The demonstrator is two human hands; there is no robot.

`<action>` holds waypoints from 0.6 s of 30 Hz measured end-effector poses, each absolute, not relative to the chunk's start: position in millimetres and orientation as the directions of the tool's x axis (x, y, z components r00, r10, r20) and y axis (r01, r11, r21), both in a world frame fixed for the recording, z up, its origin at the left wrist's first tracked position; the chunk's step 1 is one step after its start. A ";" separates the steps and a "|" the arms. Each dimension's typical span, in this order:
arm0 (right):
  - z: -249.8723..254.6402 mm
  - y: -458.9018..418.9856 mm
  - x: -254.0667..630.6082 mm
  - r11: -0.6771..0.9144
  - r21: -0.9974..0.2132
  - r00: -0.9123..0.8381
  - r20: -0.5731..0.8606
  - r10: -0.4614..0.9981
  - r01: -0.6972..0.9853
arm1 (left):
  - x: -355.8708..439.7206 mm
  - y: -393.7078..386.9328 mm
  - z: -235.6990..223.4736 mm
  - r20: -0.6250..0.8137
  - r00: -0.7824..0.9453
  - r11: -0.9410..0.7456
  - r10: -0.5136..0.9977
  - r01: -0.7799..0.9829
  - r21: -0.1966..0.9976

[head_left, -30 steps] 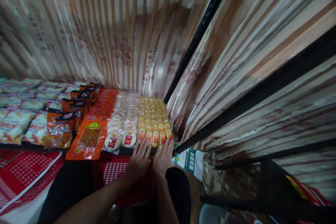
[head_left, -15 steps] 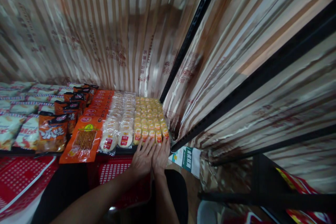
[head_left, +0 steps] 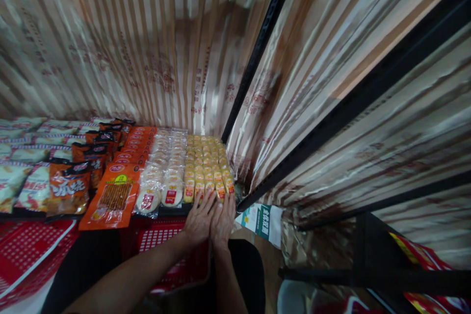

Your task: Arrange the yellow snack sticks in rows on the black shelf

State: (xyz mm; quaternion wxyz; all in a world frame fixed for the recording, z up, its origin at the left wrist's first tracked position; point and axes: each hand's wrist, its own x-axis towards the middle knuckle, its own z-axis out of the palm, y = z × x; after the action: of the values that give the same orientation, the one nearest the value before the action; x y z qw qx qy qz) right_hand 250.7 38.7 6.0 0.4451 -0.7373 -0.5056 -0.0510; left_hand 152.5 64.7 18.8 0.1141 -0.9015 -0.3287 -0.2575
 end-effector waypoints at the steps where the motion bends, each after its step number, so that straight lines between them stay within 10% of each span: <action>1: 7.3 37.8 250.0 -0.091 -0.604 0.484 0.530 0.696 0.792 | 152.8 64.6 19.6 0.541 0.650 -0.756 0.533 0.653 -0.040; 18: 9.7 33.0 245.7 -0.079 -0.628 0.487 0.511 0.708 0.774 | 152.8 66.5 23.0 0.524 0.688 -0.763 0.502 0.637 -0.106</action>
State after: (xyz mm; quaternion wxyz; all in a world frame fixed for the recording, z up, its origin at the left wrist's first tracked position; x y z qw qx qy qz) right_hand 245.7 33.0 9.7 0.4532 -0.7337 -0.5050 -0.0362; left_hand 152.8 66.5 23.0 0.1412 -0.9079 -0.3137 -0.2396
